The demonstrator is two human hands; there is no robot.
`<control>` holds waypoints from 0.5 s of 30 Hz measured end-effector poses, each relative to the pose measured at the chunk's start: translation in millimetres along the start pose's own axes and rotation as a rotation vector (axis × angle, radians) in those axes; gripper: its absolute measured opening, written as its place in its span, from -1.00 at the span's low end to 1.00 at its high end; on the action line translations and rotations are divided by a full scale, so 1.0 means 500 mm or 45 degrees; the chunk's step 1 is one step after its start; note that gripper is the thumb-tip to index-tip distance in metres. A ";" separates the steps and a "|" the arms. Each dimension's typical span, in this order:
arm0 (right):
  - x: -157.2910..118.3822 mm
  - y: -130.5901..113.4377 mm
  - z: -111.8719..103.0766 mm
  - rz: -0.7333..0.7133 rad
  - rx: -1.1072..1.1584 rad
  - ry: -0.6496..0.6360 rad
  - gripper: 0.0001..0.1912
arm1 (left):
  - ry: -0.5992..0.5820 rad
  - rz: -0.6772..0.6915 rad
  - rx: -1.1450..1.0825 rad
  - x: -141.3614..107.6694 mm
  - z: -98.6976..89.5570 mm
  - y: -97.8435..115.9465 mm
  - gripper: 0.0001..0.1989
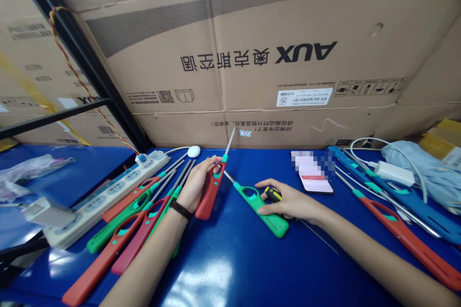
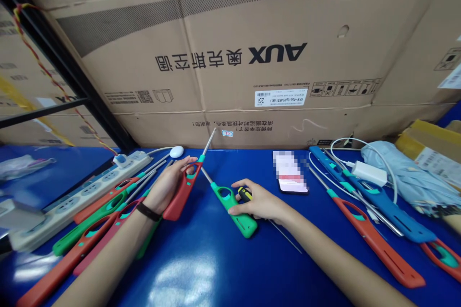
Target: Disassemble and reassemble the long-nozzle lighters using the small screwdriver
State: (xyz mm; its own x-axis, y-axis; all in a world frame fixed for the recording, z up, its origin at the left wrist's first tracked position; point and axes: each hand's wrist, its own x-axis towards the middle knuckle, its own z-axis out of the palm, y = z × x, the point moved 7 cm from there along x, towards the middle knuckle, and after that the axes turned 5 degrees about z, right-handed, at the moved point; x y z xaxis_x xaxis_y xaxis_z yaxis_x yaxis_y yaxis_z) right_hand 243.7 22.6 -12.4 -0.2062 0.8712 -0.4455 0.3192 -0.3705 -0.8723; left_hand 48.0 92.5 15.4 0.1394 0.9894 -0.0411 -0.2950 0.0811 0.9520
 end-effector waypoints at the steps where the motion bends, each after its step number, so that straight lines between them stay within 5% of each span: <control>1: 0.001 0.000 0.006 0.047 0.058 -0.013 -0.38 | 0.005 -0.004 -0.037 -0.001 0.001 0.001 -0.69; 7: 0.007 -0.016 0.061 0.092 0.156 0.024 -0.50 | -0.003 -0.041 -0.206 -0.015 0.014 0.014 -0.74; 11: -0.008 -0.014 0.106 0.113 0.111 -0.209 -0.53 | -0.034 -0.058 -0.235 -0.025 0.025 0.020 -0.72; 13: -0.019 -0.014 0.108 0.097 0.071 -0.291 -0.54 | -0.069 -0.044 -0.248 -0.025 0.029 0.022 -0.70; 15: -0.023 -0.015 0.081 0.054 0.059 -0.198 -0.54 | -0.126 -0.010 -0.237 -0.024 0.034 0.022 -0.68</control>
State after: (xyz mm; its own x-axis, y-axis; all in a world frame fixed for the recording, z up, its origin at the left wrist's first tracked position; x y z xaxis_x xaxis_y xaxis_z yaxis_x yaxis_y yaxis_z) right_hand 206.1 2.0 -9.0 -0.3350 0.7956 -0.5048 0.2884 -0.4235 -0.8588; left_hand 59.0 79.3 31.4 0.2317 0.9727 -0.0100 -0.4619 0.1190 0.8789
